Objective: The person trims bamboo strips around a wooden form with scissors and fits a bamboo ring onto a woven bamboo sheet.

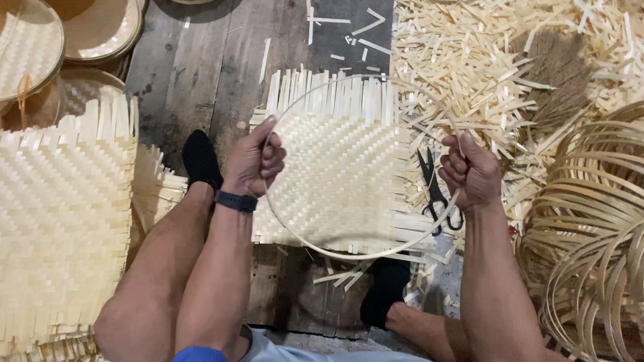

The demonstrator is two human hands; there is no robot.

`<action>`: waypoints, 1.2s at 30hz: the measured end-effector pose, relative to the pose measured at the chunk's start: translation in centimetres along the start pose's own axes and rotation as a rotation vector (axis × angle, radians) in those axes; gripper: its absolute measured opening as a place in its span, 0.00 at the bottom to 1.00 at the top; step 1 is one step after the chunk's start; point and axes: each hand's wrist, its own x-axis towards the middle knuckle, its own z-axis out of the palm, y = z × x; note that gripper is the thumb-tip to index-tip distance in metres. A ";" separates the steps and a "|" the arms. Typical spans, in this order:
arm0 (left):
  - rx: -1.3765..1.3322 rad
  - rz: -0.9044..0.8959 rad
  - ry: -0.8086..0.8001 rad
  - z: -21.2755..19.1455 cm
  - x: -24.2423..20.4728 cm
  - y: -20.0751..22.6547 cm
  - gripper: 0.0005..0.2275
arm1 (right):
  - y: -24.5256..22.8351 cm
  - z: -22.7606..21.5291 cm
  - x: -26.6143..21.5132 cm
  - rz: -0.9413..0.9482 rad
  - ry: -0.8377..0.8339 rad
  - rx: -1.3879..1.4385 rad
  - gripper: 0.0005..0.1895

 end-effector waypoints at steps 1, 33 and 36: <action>-0.038 0.015 0.013 -0.6 0.1 0.0 0.19 | -0.1 0.2 0.0 -0.003 0.007 0.003 0.21; 1.184 0.202 0.679 -17.7 4.6 -12.7 0.12 | 21.3 -7.9 2.4 0.091 0.494 -1.128 0.21; 1.208 0.217 0.709 -17.9 4.7 -12.9 0.11 | 21.3 -7.4 2.2 0.021 0.522 -1.141 0.16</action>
